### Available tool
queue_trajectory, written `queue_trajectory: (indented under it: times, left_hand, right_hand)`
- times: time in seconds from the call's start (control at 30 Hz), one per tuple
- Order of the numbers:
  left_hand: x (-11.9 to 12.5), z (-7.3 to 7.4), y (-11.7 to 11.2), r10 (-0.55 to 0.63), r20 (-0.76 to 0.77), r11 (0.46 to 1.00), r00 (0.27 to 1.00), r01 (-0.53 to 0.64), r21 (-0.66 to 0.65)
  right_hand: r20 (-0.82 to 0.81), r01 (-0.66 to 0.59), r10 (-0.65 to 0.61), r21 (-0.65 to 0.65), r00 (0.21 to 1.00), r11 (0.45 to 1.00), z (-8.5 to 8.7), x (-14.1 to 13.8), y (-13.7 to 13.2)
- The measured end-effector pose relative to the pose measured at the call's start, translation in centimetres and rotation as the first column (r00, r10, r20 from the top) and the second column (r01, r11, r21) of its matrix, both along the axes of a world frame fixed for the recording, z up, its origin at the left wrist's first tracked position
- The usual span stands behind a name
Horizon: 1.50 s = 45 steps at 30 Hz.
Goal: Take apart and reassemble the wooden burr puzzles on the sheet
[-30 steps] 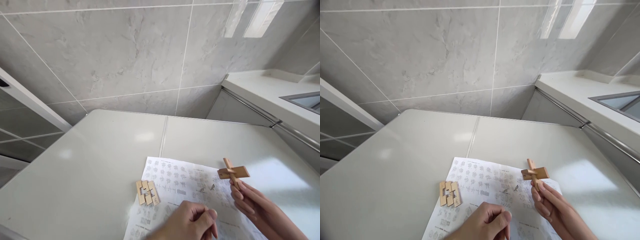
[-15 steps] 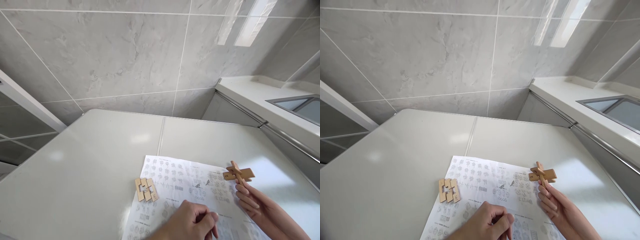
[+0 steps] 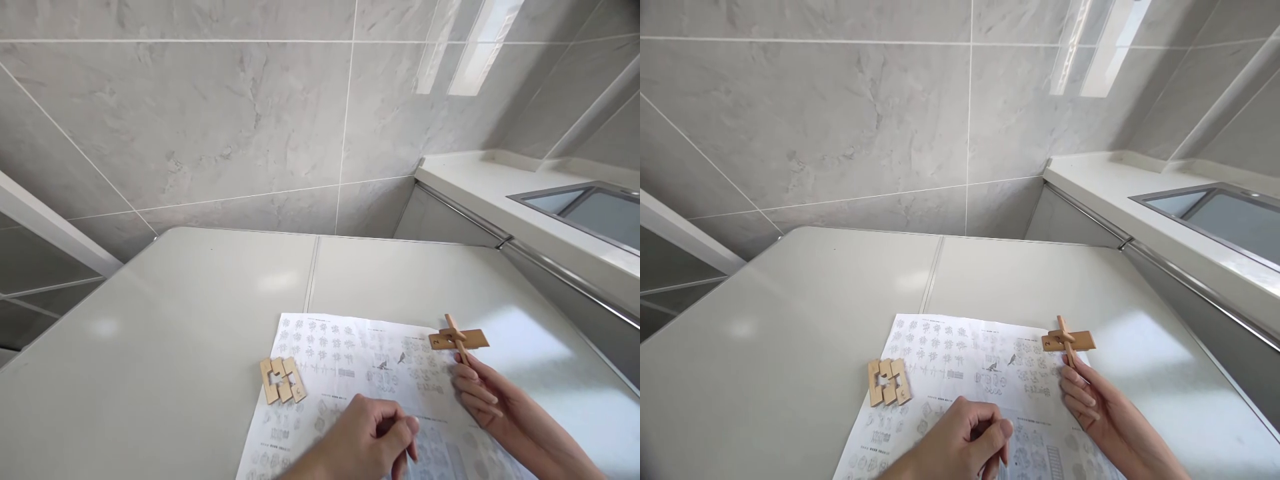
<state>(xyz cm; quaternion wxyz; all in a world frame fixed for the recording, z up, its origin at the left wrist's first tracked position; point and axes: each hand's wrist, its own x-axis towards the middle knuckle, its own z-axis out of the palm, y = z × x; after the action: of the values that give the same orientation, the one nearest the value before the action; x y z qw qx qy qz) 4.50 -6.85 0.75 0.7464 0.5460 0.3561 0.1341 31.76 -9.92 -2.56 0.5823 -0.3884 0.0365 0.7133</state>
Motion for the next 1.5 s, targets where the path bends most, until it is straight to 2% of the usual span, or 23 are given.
queue_trajectory:
  times: [0.13,0.33,0.5,0.57,0.67,0.73,0.8,0.87,0.97,1.07,1.17,1.33,1.5]
  left_hand:
    - [-0.2,-0.1,0.1,-0.046,-0.029,0.998,0.998,0.047,0.035]
    - [-0.8,1.1,0.4,-0.079,-0.084,0.984,0.993,0.091,0.152]
    - [-3.4,2.4,0.5,-0.053,-0.192,0.938,0.98,0.115,0.326]
    - [-5.1,2.8,0.5,0.021,-0.264,0.875,0.964,0.11,0.472]
    - [-8.1,2.7,0.6,0.265,-0.317,0.702,0.911,0.043,0.71]
    - [-10.0,2.1,0.8,0.419,-0.328,0.588,0.846,0.022,0.809]
    - [-11.7,1.4,0.9,0.548,-0.339,0.519,0.764,0.007,0.855]
    - [-13.0,0.5,0.9,0.631,-0.363,0.484,0.686,0.018,0.875]
    - [-14.1,-0.5,0.7,0.645,-0.414,0.505,0.642,0.048,0.862]
    - [-14.4,-1.2,0.3,0.621,-0.434,0.545,0.653,0.038,0.838]
    - [-14.5,-1.4,0.2,0.608,-0.435,0.566,0.664,0.023,0.824]
    - [-15.0,-1.5,0.7,0.578,-0.417,0.557,0.701,0.034,0.83]
    - [-15.2,-1.3,1.2,0.575,-0.386,0.529,0.722,0.032,0.848]
  right_hand:
    - [0.026,-0.051,0.051,0.001,0.998,0.999,0.5,-1.0,-0.8]
    - [0.218,-0.245,0.242,-0.015,0.945,0.969,0.6,-3.4,-2.3]
    - [0.328,-0.343,0.326,-0.006,0.886,0.939,2.1,-4.9,-2.3]
    - [0.336,-0.35,0.33,-0.001,0.882,0.937,2.6,-5.5,-2.0]
    - [0.321,-0.358,0.335,0.013,0.886,0.934,3.0,-6.5,-1.1]
    - [0.298,-0.375,0.348,0.035,0.889,0.926,3.0,-7.3,-0.4]
    - [0.289,-0.41,0.376,0.064,0.88,0.91,2.9,-8.2,0.5]
    - [0.296,-0.455,0.412,0.092,0.862,0.886,3.0,-9.1,1.5]
    - [0.324,-0.52,0.458,0.138,0.828,0.843,3.3,-10.2,2.7]
    - [0.353,-0.569,0.493,0.156,0.795,0.807,3.4,-10.5,3.5]
    - [0.354,-0.589,0.509,0.172,0.785,0.789,2.8,-10.3,3.6]
    - [0.295,-0.563,0.495,0.226,0.817,0.795,1.2,-9.7,3.5]
    - [0.236,-0.544,0.494,0.258,0.837,0.798,0.8,-9.8,3.7]
